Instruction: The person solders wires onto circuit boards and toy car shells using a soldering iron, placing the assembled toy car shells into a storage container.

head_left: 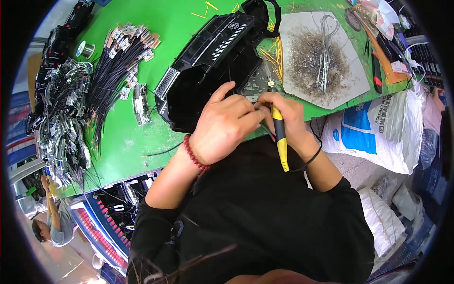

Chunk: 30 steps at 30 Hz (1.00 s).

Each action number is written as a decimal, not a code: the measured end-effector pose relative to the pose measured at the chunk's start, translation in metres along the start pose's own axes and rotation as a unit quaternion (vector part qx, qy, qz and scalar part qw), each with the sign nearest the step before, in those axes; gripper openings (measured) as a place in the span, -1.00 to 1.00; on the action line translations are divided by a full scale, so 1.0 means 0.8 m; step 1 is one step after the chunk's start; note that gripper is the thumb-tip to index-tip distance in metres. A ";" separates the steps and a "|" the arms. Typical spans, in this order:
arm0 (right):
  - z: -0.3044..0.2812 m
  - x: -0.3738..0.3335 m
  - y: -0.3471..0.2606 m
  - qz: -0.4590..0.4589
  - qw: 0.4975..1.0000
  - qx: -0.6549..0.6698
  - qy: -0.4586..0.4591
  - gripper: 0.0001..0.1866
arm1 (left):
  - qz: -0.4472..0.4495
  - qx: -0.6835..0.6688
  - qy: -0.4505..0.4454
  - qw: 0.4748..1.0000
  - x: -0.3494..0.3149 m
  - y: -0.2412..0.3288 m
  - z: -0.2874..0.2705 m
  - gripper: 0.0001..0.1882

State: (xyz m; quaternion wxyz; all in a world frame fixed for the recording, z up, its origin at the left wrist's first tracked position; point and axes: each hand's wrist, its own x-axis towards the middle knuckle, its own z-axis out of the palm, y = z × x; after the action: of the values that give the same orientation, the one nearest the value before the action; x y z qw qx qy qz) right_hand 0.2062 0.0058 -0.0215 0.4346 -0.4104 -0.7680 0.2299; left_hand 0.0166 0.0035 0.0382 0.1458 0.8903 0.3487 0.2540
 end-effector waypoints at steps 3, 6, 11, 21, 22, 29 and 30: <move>-0.001 -0.002 0.000 0.054 0.994 0.095 -0.004 -0.74 | -0.054 0.014 0.069 0.996 -0.001 -0.001 0.006 -0.73; -0.004 -0.019 0.008 0.092 0.976 0.195 0.039 -0.69 | -0.070 0.047 0.078 0.993 -0.005 0.002 0.011 -0.80; -0.022 -0.014 -0.017 0.053 0.974 0.214 0.054 -0.60 | -0.090 0.071 0.060 0.992 -0.009 0.001 0.018 -0.82; -0.007 -0.002 -0.034 0.181 0.915 0.356 0.056 -0.56 | -0.194 -0.247 0.067 0.947 -0.006 0.006 0.012 -0.87; -0.009 0.001 -0.036 0.203 0.898 0.386 0.062 -0.56 | -0.233 -0.299 0.070 0.923 -0.008 0.006 0.015 -0.88; 0.000 -0.006 -0.037 0.198 0.848 0.485 0.084 -0.55 | -0.277 -0.408 0.079 0.866 -0.009 0.002 0.015 -0.93; 0.002 -0.008 -0.035 0.198 0.848 0.485 0.082 -0.55 | -0.278 -0.408 0.080 0.866 -0.010 0.003 0.015 -0.93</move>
State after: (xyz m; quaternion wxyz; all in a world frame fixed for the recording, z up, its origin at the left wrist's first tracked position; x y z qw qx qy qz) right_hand 0.1945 -0.0150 -0.0052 0.5852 -0.3079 -0.4223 0.6200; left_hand 0.0193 -0.0046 0.0266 0.5323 0.5942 0.4572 0.3932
